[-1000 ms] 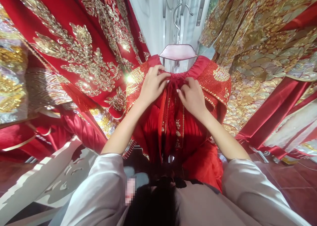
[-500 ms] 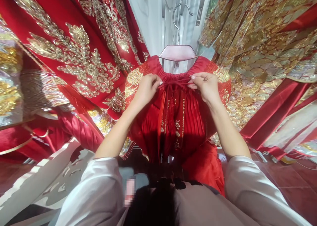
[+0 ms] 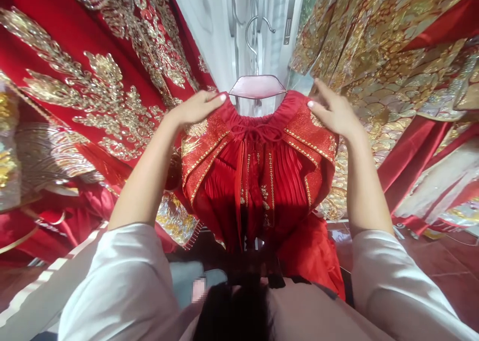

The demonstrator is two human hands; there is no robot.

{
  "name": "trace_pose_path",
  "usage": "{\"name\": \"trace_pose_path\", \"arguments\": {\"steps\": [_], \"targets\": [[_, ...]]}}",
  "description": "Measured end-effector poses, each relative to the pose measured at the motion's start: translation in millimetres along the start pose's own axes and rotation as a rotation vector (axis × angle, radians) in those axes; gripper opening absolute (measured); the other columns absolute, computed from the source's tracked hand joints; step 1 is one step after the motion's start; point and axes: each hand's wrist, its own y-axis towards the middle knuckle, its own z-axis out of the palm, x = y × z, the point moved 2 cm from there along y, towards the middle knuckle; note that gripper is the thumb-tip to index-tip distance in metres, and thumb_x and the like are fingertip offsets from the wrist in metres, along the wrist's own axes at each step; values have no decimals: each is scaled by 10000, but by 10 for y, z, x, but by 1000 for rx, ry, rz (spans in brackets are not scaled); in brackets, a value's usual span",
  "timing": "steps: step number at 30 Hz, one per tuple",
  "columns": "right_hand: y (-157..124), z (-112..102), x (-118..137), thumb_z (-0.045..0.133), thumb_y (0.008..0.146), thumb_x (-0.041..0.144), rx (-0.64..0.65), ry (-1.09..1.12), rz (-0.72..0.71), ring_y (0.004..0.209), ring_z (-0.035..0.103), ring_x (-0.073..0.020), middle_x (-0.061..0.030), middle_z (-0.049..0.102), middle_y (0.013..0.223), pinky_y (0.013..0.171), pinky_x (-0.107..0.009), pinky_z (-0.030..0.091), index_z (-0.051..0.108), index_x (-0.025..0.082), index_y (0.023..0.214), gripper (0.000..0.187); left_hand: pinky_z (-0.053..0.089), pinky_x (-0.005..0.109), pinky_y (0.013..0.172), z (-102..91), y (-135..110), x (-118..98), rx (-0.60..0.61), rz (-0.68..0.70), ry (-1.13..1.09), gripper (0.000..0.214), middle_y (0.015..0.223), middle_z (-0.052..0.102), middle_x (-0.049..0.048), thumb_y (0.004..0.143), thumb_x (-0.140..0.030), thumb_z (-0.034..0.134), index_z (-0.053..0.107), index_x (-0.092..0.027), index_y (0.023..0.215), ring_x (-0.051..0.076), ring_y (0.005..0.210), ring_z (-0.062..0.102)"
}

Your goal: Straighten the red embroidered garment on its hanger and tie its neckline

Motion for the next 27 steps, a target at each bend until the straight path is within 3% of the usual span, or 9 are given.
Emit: {"name": "trace_pose_path", "arguments": {"steps": [3,6,10,13,17,19,21,23,27], "targets": [[46,27,-204,409,866,600,93,81,32,578,439,-114,-4,425,562,600,-260,396,437,180,571,514,349,242,612,63,46,139,37,-112,-166,517,567,347,-31,934,-546,384,447,-156,600,80,597,319],[7,68,-341,418,811,689,-9,189,70,509,269,-81,25,250,521,508,-239,280,276,197,519,590,273,236,580,110,-18,163,-196,-137,-215,509,557,227,-41,934,-543,406,347,-193,569,83,604,220],[-132,146,-486,423,737,772,-174,374,169,505,258,-85,31,253,527,489,-240,265,285,207,529,617,217,246,537,132,-218,104,-445,-86,-246,532,564,228,-33,902,-576,423,310,-194,550,85,578,231],[-183,142,-465,446,741,753,-141,391,159,551,393,-101,19,377,554,552,-255,369,401,189,556,595,248,242,522,84,-340,68,-320,-35,-285,501,572,352,-22,827,-612,493,415,-182,582,97,573,324],[-48,-3,-300,561,764,637,112,328,50,763,542,-129,-6,538,675,763,-290,451,542,162,644,490,310,239,530,-20,-348,143,-20,-96,-269,474,607,444,-2,801,-631,512,519,-176,671,122,583,421],[48,-29,-268,570,790,593,214,284,50,771,531,-130,-6,509,626,779,-292,448,509,167,604,469,327,249,540,-4,-318,189,7,-149,-209,499,558,392,-10,815,-645,490,503,-180,633,126,574,406],[103,23,-282,537,823,579,190,206,77,714,492,-128,3,416,534,727,-284,440,427,189,541,494,353,267,589,78,-305,190,-163,-210,-107,503,530,342,-15,838,-631,476,472,-188,599,137,607,408],[102,135,-298,475,852,596,18,111,97,690,478,-138,4,357,509,692,-288,430,394,199,531,516,378,295,674,212,-330,126,-442,-293,9,472,553,382,1,867,-594,459,482,-190,624,167,682,462],[-25,383,-173,286,919,582,-351,-48,127,843,557,-208,-50,522,707,814,-366,433,572,158,739,543,387,355,879,497,-421,-121,-738,-374,21,425,936,597,103,926,-527,334,574,-179,967,261,1032,531]]}}
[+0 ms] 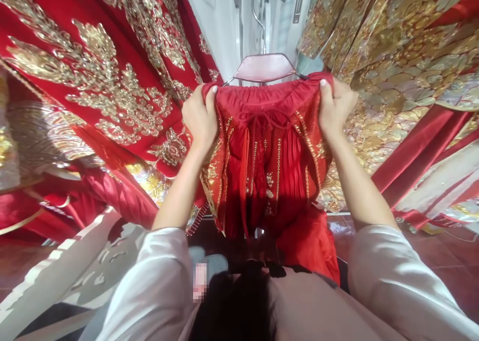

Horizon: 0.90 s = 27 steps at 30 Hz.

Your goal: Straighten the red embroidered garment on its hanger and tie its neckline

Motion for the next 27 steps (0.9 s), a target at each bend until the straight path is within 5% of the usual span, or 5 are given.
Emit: {"name": "trace_pose_path", "arguments": {"steps": [8,13,18,21,27], "targets": [[-979,-202,456,462,832,541,-14,-388,-38,1356,232,-357,-137,352,1449,1039,-603,222,382,220,1393,651,169,612,1079,-76,-962,72,21,21,247,698,1441,306,214,786,-481,581,380,-150,1367,392,1382,161],[-1499,-356,69,445,824,291,221,-481,28,1227,430,-369,-218,448,1349,980,-560,343,474,140,1326,525,337,568,976,-215,-1168,424,199,84,546,477,1341,409,254,839,-235,489,474,-122,1302,407,1230,408],[-1688,-610,-52,386,812,216,147,-372,3,971,621,-285,-176,614,1094,865,-435,496,541,146,1206,429,484,379,713,-592,-1161,329,374,83,573,322,915,598,154,824,-170,420,552,-129,1115,306,865,602],[-1841,-497,68,382,823,241,81,-368,42,991,625,-273,-168,618,1097,877,-423,511,529,163,1209,420,480,338,674,-604,-1404,157,347,86,534,305,809,587,111,829,-157,392,558,-142,1084,264,764,609],[-1832,49,-59,314,864,253,327,-250,147,1069,602,-249,-170,587,1198,928,-409,499,491,115,1265,460,493,384,813,-202,-1530,292,320,-35,436,452,1048,601,195,836,-125,347,471,-64,1266,299,971,606]]}}
